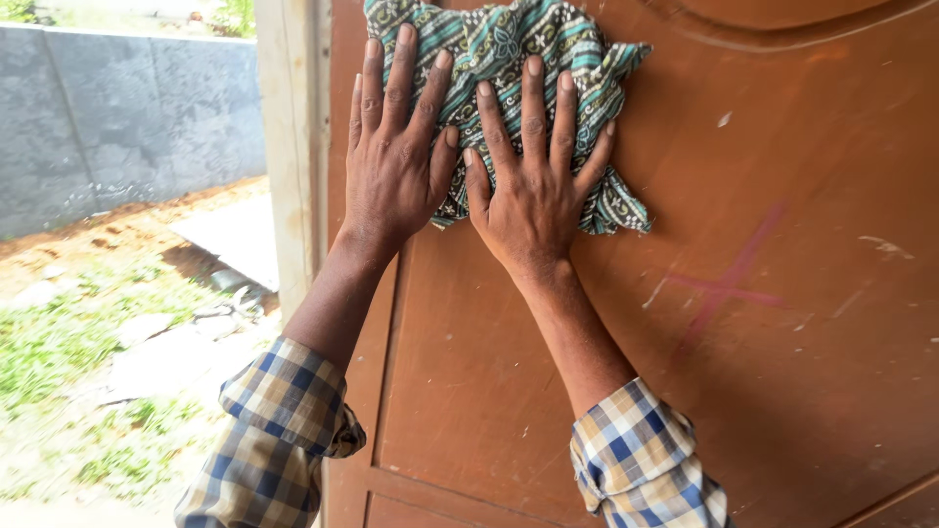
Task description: The person wipes the surface of a wooden door using a patterned cloth, moving their hands across the panels and edges from top to bottom.
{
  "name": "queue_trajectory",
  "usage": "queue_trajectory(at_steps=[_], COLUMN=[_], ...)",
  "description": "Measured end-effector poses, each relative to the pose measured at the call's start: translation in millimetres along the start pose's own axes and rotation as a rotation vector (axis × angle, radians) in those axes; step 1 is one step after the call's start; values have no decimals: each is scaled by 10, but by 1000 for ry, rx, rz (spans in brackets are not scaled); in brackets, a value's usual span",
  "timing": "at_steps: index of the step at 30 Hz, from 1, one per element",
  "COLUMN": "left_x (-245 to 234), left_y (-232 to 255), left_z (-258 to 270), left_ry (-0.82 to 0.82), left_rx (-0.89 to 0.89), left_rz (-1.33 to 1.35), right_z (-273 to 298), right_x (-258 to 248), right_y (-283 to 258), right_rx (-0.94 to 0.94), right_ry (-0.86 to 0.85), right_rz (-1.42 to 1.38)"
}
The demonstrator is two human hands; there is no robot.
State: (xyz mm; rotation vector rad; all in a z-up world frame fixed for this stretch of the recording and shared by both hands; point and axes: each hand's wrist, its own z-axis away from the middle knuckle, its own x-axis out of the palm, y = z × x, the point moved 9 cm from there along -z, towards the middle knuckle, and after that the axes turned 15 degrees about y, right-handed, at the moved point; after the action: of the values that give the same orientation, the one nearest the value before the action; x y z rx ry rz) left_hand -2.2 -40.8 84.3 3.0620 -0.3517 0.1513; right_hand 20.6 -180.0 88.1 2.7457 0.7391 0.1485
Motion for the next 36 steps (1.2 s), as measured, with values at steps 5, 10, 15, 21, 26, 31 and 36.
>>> queue_trajectory(at_steps=[5, 10, 15, 21, 26, 31, 36], left_x=[-105, -297, -438, -509, -546, -652, -688], left_y=[-193, -397, -574, -687, -716, -659, -618], left_z=[246, 573, 971, 1533, 2191, 2868, 3219], left_ry=[16, 29, -51, -84, -109, -108, -114], left_rx=[-55, -94, -168, -269, -323, -495, -693], left_rz=[22, 20, -99, -73, -165, -88, -63], right_z=[91, 301, 554, 938, 1410, 1818, 1938], right_x=[162, 240, 252, 298, 394, 315, 296], right_y=[-185, -538, -886, -1180, -1420, -1592, -1603], right_rx=[-66, -114, -162, -259, -376, -597, -737], right_ry=[-28, -86, -106, -158, -250, -295, -376], right_rz=[-31, -113, -160, -187, -238, -234, -313])
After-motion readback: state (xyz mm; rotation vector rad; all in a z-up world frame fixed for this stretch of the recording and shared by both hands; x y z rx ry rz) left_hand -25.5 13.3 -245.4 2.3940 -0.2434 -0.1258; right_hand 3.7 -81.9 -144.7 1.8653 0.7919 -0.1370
